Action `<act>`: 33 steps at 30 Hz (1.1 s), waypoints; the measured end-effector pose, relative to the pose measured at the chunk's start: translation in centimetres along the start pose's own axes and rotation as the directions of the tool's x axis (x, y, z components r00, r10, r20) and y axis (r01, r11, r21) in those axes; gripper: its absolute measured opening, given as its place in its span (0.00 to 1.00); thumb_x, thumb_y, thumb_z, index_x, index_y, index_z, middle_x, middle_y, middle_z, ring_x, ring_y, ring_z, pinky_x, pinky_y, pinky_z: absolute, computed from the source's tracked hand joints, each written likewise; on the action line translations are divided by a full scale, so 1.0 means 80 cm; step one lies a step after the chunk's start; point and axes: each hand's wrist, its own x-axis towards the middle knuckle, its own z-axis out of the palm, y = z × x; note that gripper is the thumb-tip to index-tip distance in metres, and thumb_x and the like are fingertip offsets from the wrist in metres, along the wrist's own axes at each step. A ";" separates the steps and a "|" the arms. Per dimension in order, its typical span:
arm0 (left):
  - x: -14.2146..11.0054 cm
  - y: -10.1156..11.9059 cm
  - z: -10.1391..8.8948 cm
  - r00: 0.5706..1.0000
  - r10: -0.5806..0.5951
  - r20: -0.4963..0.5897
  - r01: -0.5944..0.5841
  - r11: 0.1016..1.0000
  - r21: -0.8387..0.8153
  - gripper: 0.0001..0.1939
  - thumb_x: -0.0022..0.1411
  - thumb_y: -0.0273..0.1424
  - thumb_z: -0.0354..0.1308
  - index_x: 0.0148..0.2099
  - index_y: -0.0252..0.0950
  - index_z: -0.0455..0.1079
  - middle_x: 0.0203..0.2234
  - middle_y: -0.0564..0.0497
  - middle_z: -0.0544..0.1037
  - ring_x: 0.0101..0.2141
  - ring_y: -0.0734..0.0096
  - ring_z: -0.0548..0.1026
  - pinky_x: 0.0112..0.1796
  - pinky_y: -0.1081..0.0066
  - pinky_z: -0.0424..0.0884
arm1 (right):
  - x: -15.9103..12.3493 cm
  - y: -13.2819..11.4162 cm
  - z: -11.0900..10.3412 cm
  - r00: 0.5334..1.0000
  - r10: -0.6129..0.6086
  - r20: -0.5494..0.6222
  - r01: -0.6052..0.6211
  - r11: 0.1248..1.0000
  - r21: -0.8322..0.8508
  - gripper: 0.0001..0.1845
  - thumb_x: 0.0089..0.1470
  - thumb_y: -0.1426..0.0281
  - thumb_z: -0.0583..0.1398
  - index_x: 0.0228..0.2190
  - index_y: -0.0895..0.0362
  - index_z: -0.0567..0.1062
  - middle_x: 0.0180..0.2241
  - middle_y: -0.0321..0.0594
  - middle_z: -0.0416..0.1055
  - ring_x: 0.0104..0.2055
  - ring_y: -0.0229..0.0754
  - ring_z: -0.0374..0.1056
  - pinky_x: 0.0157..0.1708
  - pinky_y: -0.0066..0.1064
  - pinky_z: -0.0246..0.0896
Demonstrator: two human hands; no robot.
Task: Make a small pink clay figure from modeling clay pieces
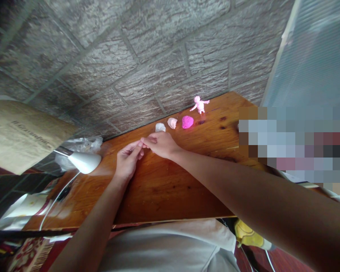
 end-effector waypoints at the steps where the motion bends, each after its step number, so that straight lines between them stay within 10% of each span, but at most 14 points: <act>1: 0.000 0.000 0.000 1.000 0.006 -0.001 -0.006 1.000 0.011 0.15 0.53 0.42 0.71 0.38 0.36 0.82 0.27 0.49 0.82 0.22 0.79 0.67 0.23 0.76 0.62 | 0.000 0.000 0.000 1.000 -0.003 0.004 0.003 1.000 -0.003 0.17 0.62 0.61 0.59 0.31 0.60 0.81 0.30 0.39 0.79 0.26 0.33 0.68 0.28 0.25 0.59; 24: -0.003 0.005 0.005 0.995 0.100 0.026 -0.102 0.992 0.078 0.16 0.50 0.41 0.73 0.37 0.36 0.81 0.25 0.50 0.81 0.22 0.76 0.71 0.26 0.73 0.68 | 0.001 -0.002 0.000 0.999 0.053 -0.009 -0.052 0.998 0.022 0.22 0.59 0.55 0.61 0.23 0.60 0.76 0.23 0.37 0.74 0.22 0.33 0.66 0.25 0.25 0.58; 33: 0.000 -0.001 0.001 0.999 0.039 -0.009 -0.039 0.997 0.069 0.16 0.46 0.39 0.75 0.34 0.35 0.80 0.27 0.48 0.82 0.25 0.73 0.75 0.26 0.73 0.69 | 0.000 -0.002 0.001 1.000 0.002 -0.001 -0.002 0.997 0.078 0.08 0.57 0.68 0.63 0.34 0.60 0.79 0.28 0.37 0.76 0.27 0.33 0.69 0.26 0.23 0.62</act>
